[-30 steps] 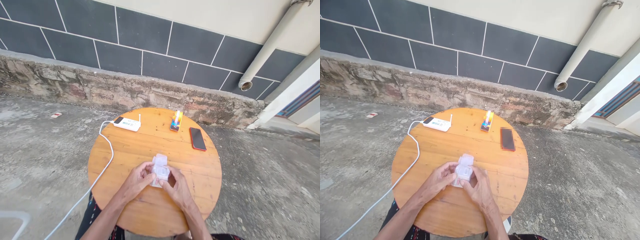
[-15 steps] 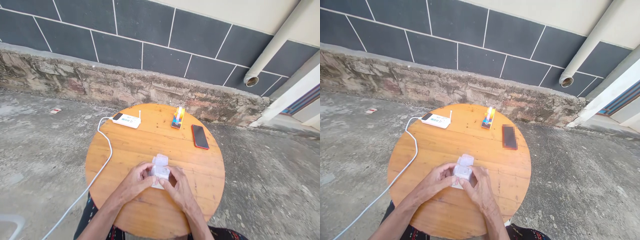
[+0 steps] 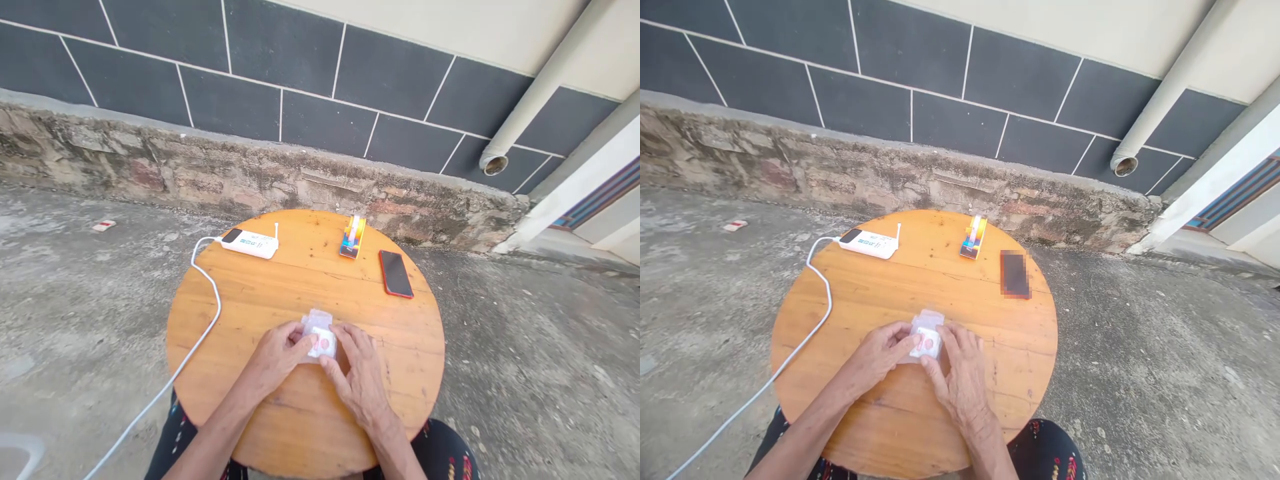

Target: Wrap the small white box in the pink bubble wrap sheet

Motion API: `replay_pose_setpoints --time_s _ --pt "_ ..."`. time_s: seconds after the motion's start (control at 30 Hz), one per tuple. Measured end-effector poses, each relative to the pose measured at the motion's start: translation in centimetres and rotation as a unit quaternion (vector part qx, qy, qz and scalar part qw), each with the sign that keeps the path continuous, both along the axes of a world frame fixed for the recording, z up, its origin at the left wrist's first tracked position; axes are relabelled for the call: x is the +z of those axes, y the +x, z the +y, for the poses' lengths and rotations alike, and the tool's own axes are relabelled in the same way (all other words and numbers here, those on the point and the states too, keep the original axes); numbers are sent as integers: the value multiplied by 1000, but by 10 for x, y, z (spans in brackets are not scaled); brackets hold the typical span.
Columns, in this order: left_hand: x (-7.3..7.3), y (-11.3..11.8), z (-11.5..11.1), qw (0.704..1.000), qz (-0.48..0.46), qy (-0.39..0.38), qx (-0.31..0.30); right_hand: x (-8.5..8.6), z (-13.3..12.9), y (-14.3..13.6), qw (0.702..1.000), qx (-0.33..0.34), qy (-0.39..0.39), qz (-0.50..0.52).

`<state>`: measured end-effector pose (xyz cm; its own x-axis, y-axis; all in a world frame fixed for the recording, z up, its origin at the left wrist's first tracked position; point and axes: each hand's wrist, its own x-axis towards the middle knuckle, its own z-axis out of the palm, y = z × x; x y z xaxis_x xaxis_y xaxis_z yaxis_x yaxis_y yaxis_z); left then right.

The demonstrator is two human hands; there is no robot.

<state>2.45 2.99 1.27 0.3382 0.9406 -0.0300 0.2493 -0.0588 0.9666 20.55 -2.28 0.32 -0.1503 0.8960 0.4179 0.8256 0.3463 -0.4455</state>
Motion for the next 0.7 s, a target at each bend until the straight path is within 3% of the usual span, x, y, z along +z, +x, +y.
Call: replay_pose_setpoints --time_s 0.4,0.57,0.7 --pt "-10 6 -10 976 137 137 95 14 2 -1 999 -18 -32 -21" --pt "-6 8 -14 977 102 180 55 21 6 3 998 6 -58 -33" --pt "-9 9 -12 984 71 157 44 28 19 16 994 49 -78 51"
